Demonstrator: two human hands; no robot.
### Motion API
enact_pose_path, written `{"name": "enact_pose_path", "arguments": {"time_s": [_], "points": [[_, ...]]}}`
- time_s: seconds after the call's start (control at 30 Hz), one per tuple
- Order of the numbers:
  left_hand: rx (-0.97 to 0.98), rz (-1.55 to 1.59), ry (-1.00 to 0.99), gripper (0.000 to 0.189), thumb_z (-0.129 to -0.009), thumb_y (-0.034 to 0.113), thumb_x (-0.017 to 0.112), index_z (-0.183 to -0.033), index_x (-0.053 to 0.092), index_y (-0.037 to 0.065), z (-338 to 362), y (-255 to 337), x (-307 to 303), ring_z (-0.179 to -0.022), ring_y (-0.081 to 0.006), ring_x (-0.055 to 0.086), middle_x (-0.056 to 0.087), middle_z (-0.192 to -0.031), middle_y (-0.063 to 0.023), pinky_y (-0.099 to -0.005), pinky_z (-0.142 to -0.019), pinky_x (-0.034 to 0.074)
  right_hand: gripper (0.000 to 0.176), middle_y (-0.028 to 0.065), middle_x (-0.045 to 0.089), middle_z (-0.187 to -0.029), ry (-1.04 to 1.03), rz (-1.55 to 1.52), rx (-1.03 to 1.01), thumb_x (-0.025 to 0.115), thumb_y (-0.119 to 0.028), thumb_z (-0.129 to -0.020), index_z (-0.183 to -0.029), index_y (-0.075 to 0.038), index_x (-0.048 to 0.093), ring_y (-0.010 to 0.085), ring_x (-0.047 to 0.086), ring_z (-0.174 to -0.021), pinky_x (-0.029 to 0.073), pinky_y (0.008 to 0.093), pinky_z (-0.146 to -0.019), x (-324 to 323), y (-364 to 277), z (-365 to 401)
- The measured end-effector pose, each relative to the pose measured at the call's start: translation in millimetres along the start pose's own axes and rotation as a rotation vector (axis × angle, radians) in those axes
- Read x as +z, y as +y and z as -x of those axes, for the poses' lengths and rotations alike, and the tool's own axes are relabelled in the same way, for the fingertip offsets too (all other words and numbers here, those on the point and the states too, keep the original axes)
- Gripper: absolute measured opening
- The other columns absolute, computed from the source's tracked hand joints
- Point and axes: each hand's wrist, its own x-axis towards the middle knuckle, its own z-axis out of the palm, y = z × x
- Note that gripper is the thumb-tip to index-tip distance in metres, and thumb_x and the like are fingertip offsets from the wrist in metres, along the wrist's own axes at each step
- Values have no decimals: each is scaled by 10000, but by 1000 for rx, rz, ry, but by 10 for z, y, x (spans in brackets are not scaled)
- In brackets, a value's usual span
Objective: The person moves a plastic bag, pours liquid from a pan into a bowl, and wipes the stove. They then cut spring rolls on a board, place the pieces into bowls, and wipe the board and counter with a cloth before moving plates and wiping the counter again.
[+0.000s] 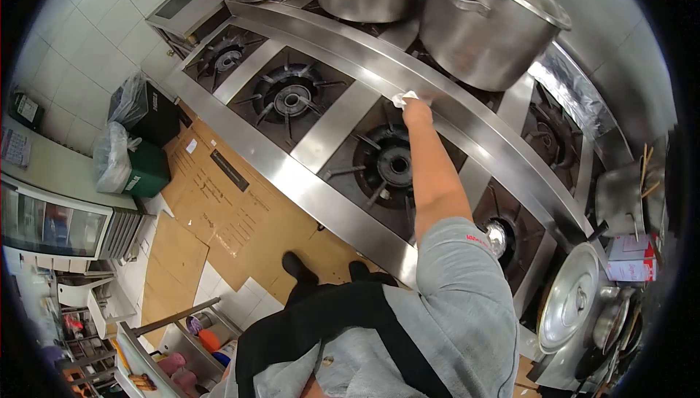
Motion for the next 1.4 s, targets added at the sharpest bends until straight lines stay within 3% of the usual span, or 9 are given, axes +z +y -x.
{"name": "enact_pose_path", "arguments": {"time_s": [0.4, 0.67, 0.73, 0.77, 0.83, 0.9, 1.03, 1.23, 1.4], "points": [[-45, -333, -23, 401, -887, 212, 567, -1252, 490, 66, -1518, 1085, -2045, -991, -166, 584, 617, -1102, -62, -301, -798, 460, 330, 144, 569, -1215, -36, 92, -46, 519, -177, -846, -1143, -263, 631, 315, 572, -1081, 451, 400, -919, 476, -1392, -652], [-23, -245, 109, 363, -883, 179, 544, -1219, 500, 47, -1942, 2161, -2843, -863, -171, 617, 629, -1038, -92, -283, -686, 485, 256, 149, 639, -1071, 185, 281, 427, 531, -142, -833, -1029, -188, 689, 308, 608, -1007, 473, 414, -879, -50, 372, 139], [-32, -427, 105, 349, -888, 167, 542, -1202, 504, 18, -1961, 2053, -2954, -817, -170, 626, 637, -989, -104, -287, -681, 501, 210, 146, 653, -1043, 236, 194, 700, 576, -214, -836, -981, -133, 705, 302, 617, -1000, 473, 408, -882, -320, 800, 457], [-15, -340, 36, 319, -901, 147, 541, -1168, 512, -24, -2497, 1231, -3462, -760, -167, 627, 638, -918, -102, -287, -685, 520, 212, 149, 656, -1034, 200, 241, 760, 592, -235, -826, -966, -127, 709, 302, 619, -995, 475, 405, -878, -434, 1061, 517], [-27, -156, -296, 325, -908, 140, 543, -1164, 501, -56, -2563, 1061, -3506, -798, -165, 623, 634, -918, -103, -287, -709, 524, 231, 153, 657, -1023, 150, 308, 773, 611, -262, -812, -965, -119, 708, 304, 622, -988, 478, 405, -866, -456, 1326, 479], [-124, -512, -47, 330, -909, 144, 544, -1170, 499, -52, -2375, 765, -3488, -804, -163, 621, 633, -924, -103, -284, -708, 521, 261, 157, 656, -1020, 151, 313, 670, 616, -275, -805, -994, -115, 698, 309, 623, -981, 481, 411, -850, -346, 1297, 243], [-112, -439, 17, 339, -911, 150, 547, -1184, 493, -43, -2144, 1052, -3082, -816, -161, 617, 632, -935, -101, -276, -705, 515, 256, 159, 648, -988, 276, 216, 155, 553, -70, -772, -988, -118, 682, 327, 608, -951, 469, 414, -853, 376, -249, -308], [9, -46, 94, 353, -914, 160, 550, -1204, 485, -31, -1855, 1320, -2527, -835, -158, 611, 630, -952, -99, -265, -701, 507, 264, 150, 653, -994, 170, 114, -130, 554, -55, -752, -951, -140, 705, 306, 619, -948, 483, 394, -862, 1071, -2380, -1449], [-55, -312, 76, 372, -879, 246, 621, -1168, 541, 24, -1862, 804, -2484, -836, -171, 620, 635, -991, -90, -275, -710, 496, 202, 135, 655, -992, 97, 143, -322, 542, -102, -790, -904, -123, 707, 297, 613, -968, 486, 395, -860, 1300, -2981, -1868]]}}
